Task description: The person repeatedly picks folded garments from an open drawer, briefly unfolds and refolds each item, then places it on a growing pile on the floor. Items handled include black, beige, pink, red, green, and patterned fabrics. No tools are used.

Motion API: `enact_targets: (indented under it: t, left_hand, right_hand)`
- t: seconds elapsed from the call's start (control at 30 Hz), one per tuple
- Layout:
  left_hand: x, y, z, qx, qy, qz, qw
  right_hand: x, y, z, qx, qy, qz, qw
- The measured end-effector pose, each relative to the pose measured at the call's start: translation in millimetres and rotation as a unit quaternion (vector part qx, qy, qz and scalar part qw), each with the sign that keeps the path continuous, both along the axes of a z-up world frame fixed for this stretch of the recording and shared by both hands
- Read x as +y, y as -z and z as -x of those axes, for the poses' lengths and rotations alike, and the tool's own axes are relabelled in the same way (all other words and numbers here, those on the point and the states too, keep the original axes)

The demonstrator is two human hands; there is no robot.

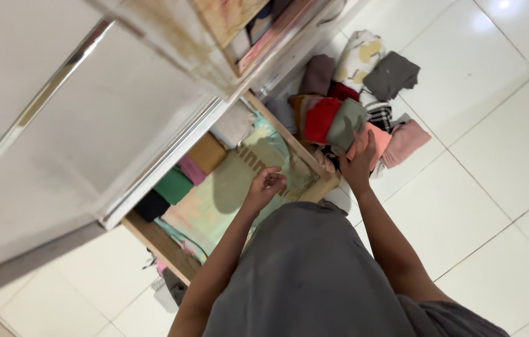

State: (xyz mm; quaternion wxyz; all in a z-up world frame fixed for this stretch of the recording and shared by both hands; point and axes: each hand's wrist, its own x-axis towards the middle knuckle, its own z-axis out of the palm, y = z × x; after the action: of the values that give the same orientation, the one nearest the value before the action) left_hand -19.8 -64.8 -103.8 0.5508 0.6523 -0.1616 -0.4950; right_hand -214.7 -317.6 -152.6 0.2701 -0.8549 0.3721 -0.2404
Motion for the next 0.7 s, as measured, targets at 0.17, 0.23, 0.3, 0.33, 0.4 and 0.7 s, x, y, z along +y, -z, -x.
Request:
enact_targets:
  t: [0.17, 0.23, 0.3, 0.33, 0.4, 0.7]
  left_hand:
    - [24.3, 23.4, -0.8, 0.015, -0.049, 0.034, 0.998]
    - [31.6, 31.8, -3.9, 0.016, -0.067, 0.037, 0.997]
    - [38.6, 37.3, -6.4, 0.006, -0.080, 0.030, 0.996]
    - [43.3, 38.2, -6.3, -0.002, -0.089, 0.022, 0.996]
    - [52.2, 37.3, -8.0, -0.019, -0.107, 0.008, 0.994]
    - [93.6, -2.1, -14.3, 0.015, -0.191, -0.001, 0.981]
  right_hand:
    - [11.4, -46.8, -41.8, -0.037, -0.070, -0.009, 0.997]
    - [19.0, -62.7, -57.8, -0.037, -0.097, 0.000, 0.995]
    - [25.9, -76.7, -72.1, -0.039, -0.124, 0.003, 0.991]
    - [28.7, -83.2, -78.5, -0.040, -0.138, 0.001, 0.990]
    - [35.7, -93.8, -91.3, -0.038, -0.166, 0.006, 0.985]
    - [77.3, -122.5, -137.9, -0.052, -0.287, 0.017, 0.956]
